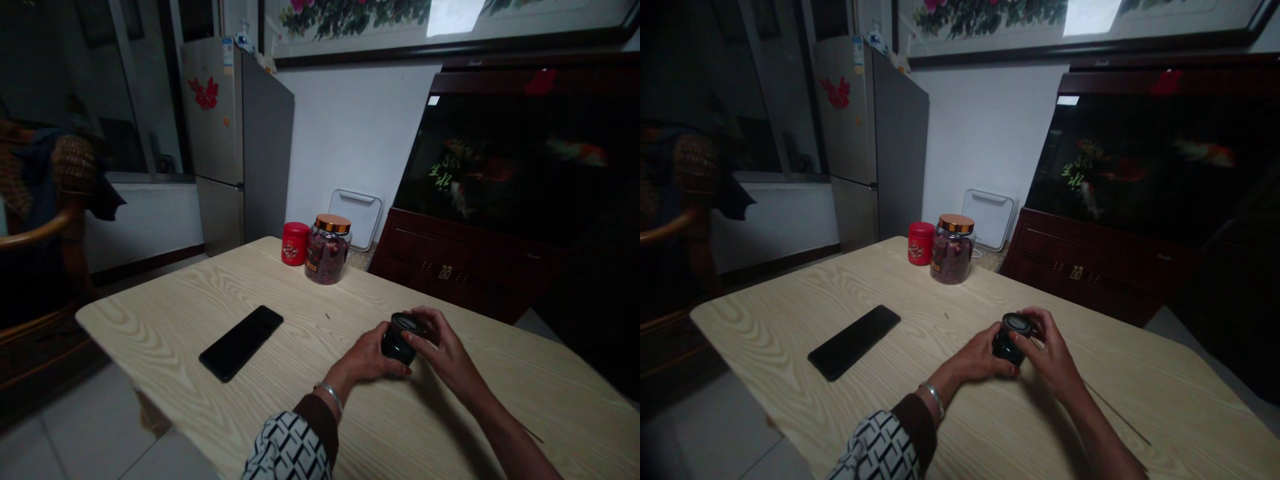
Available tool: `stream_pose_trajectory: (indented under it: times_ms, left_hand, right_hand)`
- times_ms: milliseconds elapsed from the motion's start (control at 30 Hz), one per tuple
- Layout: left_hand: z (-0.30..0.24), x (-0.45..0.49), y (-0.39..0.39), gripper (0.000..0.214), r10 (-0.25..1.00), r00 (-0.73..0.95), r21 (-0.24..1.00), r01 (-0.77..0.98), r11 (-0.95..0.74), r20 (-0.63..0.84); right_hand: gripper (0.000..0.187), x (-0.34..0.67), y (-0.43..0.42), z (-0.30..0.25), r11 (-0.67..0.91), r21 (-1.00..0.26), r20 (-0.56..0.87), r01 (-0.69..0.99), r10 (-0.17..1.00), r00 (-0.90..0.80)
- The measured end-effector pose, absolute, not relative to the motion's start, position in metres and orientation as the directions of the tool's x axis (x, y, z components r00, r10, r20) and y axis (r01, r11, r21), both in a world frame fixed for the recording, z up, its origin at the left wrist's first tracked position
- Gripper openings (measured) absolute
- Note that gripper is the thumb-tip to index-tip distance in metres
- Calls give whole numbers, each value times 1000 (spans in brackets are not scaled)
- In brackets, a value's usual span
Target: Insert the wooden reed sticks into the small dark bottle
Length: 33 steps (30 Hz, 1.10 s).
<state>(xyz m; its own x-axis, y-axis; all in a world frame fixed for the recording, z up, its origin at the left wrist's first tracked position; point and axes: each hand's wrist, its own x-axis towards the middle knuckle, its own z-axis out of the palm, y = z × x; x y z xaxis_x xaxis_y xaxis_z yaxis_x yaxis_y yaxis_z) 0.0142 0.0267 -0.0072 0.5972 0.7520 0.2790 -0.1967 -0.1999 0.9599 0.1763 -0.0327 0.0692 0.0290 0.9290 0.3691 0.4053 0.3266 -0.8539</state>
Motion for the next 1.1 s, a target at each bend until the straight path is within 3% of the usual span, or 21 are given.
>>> stream_pose_trajectory:
  times_ms: [167,500,567,667,733,800,867,967,1033,1100]
  left_hand:
    - [-7,14,26,79,766,572,955,-145,-257,293]
    - [-8,15,28,82,757,580,953,-155,-262,302]
    - [-10,15,28,80,759,578,954,-147,-263,299]
    - [-11,15,29,76,764,583,957,-105,-269,278]
    - [-12,15,29,73,763,587,958,-87,-274,271]
    - [-12,15,29,72,761,589,957,-84,-277,272]
    - [-12,15,29,73,764,579,953,-88,-289,285]
    - [-12,16,29,78,763,564,944,-110,-311,316]
    - [-12,16,29,81,755,570,943,-132,-304,323]
    - [-11,16,29,79,754,576,948,-144,-285,314]
  right_hand:
    - [66,187,-29,82,300,-797,294,525,951,-97]
    - [45,193,-23,110,349,-664,236,661,937,-258]
    - [43,189,-21,117,348,-577,212,739,937,-277]
    - [39,180,-18,125,284,-343,193,895,954,-228]
    - [44,175,-18,125,190,-188,187,964,970,-155]
    - [52,171,-20,122,118,-110,179,987,979,-97]
    - [63,170,-21,118,98,-158,185,983,980,-68]
    - [75,176,-21,114,175,-433,217,884,972,-87]
    - [71,182,-20,114,252,-586,203,770,966,-162]
    - [63,186,-21,115,298,-628,167,719,954,-249]
